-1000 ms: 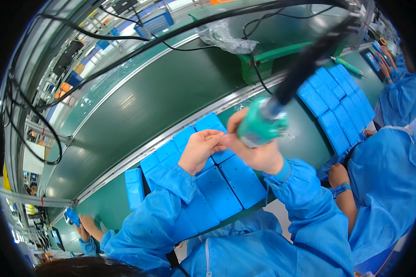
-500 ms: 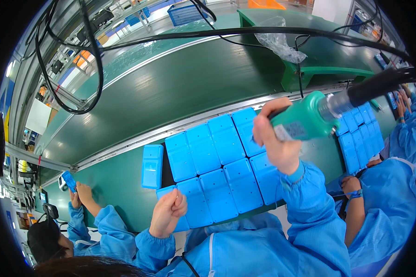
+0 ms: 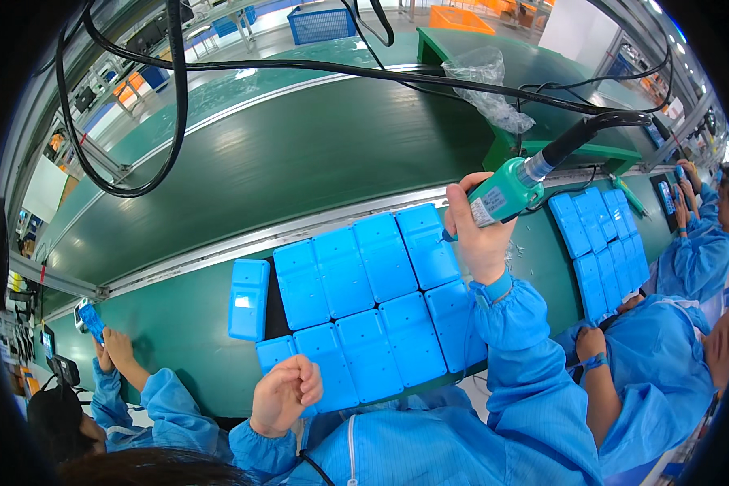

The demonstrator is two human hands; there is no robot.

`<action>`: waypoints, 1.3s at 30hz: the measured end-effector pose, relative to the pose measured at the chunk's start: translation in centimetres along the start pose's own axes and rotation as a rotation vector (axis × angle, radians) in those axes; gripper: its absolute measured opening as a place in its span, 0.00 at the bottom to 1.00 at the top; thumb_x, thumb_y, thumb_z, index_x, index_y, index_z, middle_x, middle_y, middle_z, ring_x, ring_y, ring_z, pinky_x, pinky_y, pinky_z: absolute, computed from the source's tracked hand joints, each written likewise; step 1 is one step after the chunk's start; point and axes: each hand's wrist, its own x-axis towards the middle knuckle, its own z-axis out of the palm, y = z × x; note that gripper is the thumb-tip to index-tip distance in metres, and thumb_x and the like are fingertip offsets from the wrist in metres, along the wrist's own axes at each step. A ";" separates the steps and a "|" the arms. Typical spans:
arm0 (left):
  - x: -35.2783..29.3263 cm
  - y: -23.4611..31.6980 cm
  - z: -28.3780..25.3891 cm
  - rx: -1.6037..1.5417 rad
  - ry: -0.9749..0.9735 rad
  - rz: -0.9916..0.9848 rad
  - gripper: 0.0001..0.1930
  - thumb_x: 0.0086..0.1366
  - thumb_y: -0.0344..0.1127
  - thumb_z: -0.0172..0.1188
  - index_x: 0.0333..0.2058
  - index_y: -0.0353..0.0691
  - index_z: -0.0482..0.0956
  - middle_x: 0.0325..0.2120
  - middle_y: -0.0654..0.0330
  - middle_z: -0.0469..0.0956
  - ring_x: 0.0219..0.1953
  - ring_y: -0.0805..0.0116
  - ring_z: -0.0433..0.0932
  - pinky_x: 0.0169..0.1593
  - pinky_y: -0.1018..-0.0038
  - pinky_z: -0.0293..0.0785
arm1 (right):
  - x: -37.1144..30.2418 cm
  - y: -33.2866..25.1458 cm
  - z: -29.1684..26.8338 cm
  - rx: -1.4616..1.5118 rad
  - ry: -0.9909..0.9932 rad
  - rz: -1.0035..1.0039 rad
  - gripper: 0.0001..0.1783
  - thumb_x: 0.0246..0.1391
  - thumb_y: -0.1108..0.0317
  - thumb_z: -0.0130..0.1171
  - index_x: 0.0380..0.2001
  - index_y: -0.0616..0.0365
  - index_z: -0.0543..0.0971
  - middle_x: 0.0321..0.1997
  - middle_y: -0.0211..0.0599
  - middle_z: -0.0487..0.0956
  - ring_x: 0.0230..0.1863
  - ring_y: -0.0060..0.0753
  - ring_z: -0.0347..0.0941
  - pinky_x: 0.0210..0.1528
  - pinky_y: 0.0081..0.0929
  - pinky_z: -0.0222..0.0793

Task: Using an electric screwdriver to drive screws into blue plastic housings on an assembly line.

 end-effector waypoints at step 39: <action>-0.9 -2.5 0.1 0.089 -0.020 0.181 0.11 0.66 0.41 0.39 0.28 0.42 0.61 0.18 0.67 0.55 0.20 0.78 0.53 0.23 0.83 0.50 | -8.4 -8.1 12.3 0.585 -0.543 0.458 0.13 0.53 0.61 0.50 0.28 0.57 0.61 0.10 0.29 0.61 0.09 0.18 0.56 0.11 0.18 0.53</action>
